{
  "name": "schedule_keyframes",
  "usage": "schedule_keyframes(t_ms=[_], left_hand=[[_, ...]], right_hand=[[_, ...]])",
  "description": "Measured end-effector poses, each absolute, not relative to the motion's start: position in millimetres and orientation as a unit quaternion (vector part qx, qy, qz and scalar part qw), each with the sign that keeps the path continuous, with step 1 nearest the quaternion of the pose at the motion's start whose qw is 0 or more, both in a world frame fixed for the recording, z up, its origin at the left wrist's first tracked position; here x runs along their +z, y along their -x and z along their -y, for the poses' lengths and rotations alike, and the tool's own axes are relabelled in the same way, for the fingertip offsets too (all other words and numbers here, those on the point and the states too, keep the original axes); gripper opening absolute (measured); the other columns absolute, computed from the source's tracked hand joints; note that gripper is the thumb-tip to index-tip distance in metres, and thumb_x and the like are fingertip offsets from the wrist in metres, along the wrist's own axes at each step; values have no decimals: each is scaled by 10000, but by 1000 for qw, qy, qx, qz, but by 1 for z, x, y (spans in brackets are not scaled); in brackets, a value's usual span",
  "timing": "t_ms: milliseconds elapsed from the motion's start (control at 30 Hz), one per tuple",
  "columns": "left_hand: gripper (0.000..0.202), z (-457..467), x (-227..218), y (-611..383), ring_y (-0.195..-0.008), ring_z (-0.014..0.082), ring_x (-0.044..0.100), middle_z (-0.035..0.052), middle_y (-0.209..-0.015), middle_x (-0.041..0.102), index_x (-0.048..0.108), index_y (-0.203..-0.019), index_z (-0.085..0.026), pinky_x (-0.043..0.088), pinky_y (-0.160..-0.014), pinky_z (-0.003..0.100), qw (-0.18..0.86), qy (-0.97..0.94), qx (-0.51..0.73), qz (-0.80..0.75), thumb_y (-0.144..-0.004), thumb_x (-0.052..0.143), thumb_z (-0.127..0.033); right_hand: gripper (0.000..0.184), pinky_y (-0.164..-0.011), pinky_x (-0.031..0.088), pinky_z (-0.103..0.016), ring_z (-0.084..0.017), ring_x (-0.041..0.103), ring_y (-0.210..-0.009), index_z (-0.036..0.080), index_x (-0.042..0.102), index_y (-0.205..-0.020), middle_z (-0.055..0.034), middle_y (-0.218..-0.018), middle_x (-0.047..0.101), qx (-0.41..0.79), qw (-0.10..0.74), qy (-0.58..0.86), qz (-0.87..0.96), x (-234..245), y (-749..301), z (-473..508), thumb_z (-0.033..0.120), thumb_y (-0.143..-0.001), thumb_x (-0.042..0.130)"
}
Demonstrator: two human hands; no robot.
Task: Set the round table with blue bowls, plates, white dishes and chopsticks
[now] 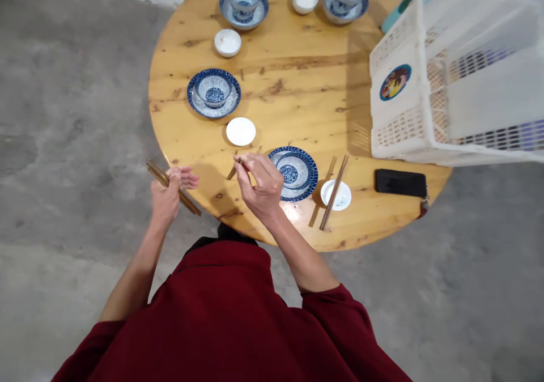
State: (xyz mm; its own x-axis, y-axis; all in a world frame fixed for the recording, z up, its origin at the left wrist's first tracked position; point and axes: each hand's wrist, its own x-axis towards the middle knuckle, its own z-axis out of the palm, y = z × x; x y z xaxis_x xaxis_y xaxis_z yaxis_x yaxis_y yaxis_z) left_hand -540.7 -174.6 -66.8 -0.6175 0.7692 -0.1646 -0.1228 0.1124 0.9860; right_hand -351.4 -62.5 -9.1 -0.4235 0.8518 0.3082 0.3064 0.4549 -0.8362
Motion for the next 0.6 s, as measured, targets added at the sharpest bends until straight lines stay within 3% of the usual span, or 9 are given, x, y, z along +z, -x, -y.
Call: schedule_keyframes(t_ms=[167, 267, 367, 533, 600], left_hand=[[528, 169, -62, 550, -560, 94, 603, 92, -873, 767, 719, -976, -141, 451, -516, 215, 360, -285, 559, -690, -946, 555, -642], [508, 172, -59, 564, -555, 98, 569, 69, -807, 748, 744, -914, -141, 416, -517, 221, 351, -324, 510, -715, -972, 527, -596], [497, 174, -53, 584, -607, 134, 616, 58, -771, 744, 777, -985, -141, 461, -583, 238, 362, -373, 449, -727, -966, 534, -574], [475, 193, -49, 621, -993, 239, 725, 94, -1045, 796, 794, -1011, -177, 535, -856, 288, 401, -448, 391, -697, -927, 566, -585], [478, 208, -52, 639, -995, 252, 720, 79, -1021, 800, 799, -981, -183, 531, -849, 295, 428, -458, 366, -687, -909, 576, -600]], right_hand=[[187, -879, 573, -458, -250, 702, -904, 254, 720, -867, -79, -921, 744, 360, 427, 389, 732, 0, 352, 49, 369, -965, 610], [217, -766, 571, -402, -212, 668, -770, 243, 727, -811, -48, -815, 720, 387, 449, 418, 689, 4, 361, 39, 402, -935, 646], [236, -675, 551, -354, -186, 635, -687, 235, 746, -791, -20, -737, 686, 468, 455, 438, 618, 1, 377, 33, 455, -870, 710], [288, -625, 511, -299, -148, 598, -647, 205, 733, -732, -13, -688, 655, 570, 460, 455, 507, -12, 415, 43, 487, -758, 781], [315, -617, 501, -285, -134, 591, -637, 196, 730, -747, -12, -690, 653, 595, 460, 459, 473, -18, 430, 53, 498, -709, 813]])
